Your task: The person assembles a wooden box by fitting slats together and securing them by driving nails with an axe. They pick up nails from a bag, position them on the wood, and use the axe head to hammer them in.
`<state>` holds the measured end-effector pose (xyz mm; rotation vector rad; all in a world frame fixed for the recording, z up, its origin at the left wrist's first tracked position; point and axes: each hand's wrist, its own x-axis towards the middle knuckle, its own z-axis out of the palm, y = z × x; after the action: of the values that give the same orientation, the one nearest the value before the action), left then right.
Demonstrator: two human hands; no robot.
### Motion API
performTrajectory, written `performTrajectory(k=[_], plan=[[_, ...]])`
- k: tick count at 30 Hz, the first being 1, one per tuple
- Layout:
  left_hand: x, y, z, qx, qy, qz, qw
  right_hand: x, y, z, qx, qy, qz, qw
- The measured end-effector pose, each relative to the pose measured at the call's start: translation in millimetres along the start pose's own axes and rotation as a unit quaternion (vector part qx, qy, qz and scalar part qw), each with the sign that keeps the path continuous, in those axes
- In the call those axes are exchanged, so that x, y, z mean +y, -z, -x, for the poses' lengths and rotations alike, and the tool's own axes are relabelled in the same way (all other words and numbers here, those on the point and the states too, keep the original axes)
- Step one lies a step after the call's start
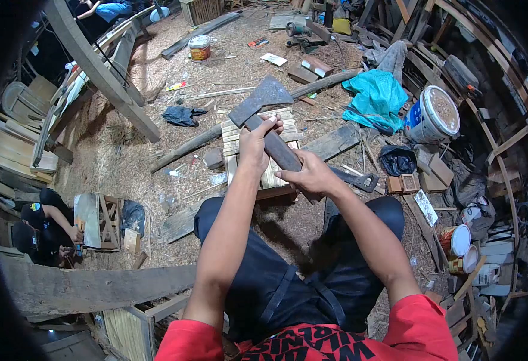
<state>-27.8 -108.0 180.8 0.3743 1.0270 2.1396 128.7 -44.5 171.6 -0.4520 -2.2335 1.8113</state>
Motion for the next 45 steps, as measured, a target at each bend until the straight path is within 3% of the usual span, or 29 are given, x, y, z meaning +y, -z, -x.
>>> performTrajectory(k=[18, 21, 28, 29, 30, 32, 33, 38, 42, 45], plan=[[-7, 4, -3, -0.013, 0.042, 0.032, 0.999, -4, 5, 6, -0.020, -0.038, -0.009, 0.999], [-8, 3, -5, -0.023, 0.043, 0.029, 0.998, 0, 4, 3, 0.002, 0.003, 0.015, 1.000], [-23, 30, -25, -0.072, 0.065, 0.113, 0.989, -5, 16, 2, 0.050, -0.011, -0.062, 0.997], [-30, 29, -28, -0.013, 0.049, 0.103, 0.993, -9, 20, 4, 0.061, -0.023, -0.061, 0.996], [-30, 22, -23, 0.005, -0.018, -0.006, 1.000, -15, 23, 6, 0.074, -0.034, -0.059, 0.995], [-28, 8, -10, 0.038, -0.149, -0.222, 0.963, -22, 31, 7, 0.110, -0.038, -0.039, 0.992], [-28, 5, -8, 0.030, -0.168, -0.213, 0.962, -24, 34, 7, 0.132, -0.031, -0.037, 0.990], [-26, -1, -1, -0.008, -0.175, -0.231, 0.957, -16, 59, 4, 0.188, 0.021, -0.024, 0.982], [-26, -16, 0, -0.012, -0.215, -0.213, 0.953, -23, 65, -1, 0.205, 0.102, -0.123, 0.966], [-44, -1, -25, 0.010, -0.165, -0.264, 0.950, -23, 85, -5, 0.216, -0.001, -0.080, 0.973]])
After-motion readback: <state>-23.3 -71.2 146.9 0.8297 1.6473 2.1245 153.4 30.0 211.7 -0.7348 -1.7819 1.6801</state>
